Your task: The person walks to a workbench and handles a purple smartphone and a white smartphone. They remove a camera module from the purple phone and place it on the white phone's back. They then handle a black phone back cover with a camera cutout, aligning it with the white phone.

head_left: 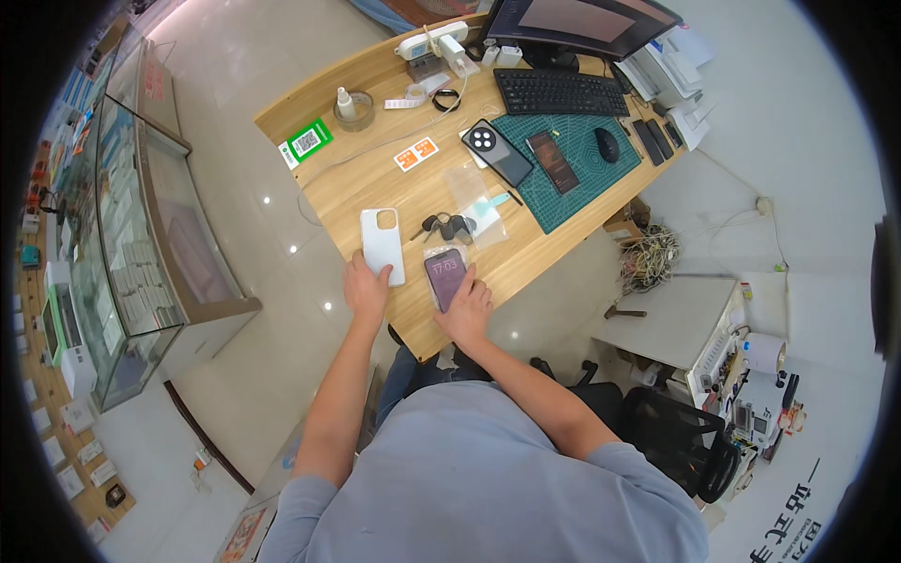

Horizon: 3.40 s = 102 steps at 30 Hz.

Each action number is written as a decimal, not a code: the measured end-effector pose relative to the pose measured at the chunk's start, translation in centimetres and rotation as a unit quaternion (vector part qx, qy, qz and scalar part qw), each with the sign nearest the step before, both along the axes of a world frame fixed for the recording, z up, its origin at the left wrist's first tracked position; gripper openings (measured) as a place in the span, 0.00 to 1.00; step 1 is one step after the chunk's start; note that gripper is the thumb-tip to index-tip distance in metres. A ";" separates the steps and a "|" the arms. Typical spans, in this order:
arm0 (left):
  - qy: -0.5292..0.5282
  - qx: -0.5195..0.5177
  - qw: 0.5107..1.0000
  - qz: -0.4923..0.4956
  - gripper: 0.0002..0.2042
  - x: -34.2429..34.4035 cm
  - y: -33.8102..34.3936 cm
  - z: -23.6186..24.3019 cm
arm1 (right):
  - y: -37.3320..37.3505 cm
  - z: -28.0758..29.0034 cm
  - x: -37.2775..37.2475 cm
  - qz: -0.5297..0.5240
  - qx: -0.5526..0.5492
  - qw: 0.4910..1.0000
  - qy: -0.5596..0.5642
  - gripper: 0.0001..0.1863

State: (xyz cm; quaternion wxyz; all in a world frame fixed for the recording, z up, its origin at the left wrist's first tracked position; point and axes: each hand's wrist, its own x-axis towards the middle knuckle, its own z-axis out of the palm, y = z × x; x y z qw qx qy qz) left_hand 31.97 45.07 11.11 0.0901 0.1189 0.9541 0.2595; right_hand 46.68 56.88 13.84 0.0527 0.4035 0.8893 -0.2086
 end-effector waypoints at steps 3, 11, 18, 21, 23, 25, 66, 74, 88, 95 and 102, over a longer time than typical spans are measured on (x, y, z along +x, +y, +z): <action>-0.058 0.071 0.996 0.011 0.23 0.4 -0.6 -0.9 | 1.0 -0.2 0.8 0.010 -0.001 1.000 -0.025 0.61; -0.083 0.182 0.979 0.038 0.15 0.6 0.7 -0.9 | 4.8 3.1 -0.6 0.040 -0.009 0.993 0.107 0.57; -0.055 0.135 0.986 0.076 0.17 -2.2 2.5 -1.3 | 17.0 1.1 -8.5 0.018 -0.024 0.999 0.044 0.53; -0.031 0.134 0.986 0.093 0.18 -2.4 2.8 -1.8 | 19.0 1.2 -9.2 -0.003 -0.023 1.000 0.011 0.53; -0.055 0.134 0.982 0.125 0.18 -2.4 3.3 -2.0 | 19.0 1.0 -9.2 0.036 0.033 0.996 0.076 0.52; -0.053 0.116 0.983 0.135 0.18 -2.5 3.8 -1.9 | 19.2 0.9 -9.3 0.062 0.067 0.988 0.128 0.51; -0.312 0.422 0.816 0.243 0.16 -1.3 1.5 -1.5 | 9.4 -2.1 -19.8 0.063 -0.595 0.801 -0.001 0.19; -0.347 0.528 0.721 0.285 0.13 1.7 2.5 1.5 | 8.8 -0.4 -16.4 0.178 -0.517 0.830 0.113 0.18; -0.264 0.629 0.726 0.086 0.14 4.8 3.3 7.7 | 10.4 10.8 -7.7 0.551 -0.117 0.709 0.425 0.19; -0.224 0.651 0.725 0.009 0.17 5.0 4.0 10.1 | 11.3 11.2 -6.4 0.568 -0.057 0.674 0.469 0.17; -0.214 0.513 0.830 0.044 0.14 6.7 3.5 8.5 | 10.8 9.4 -5.5 0.488 -0.183 0.748 0.410 0.16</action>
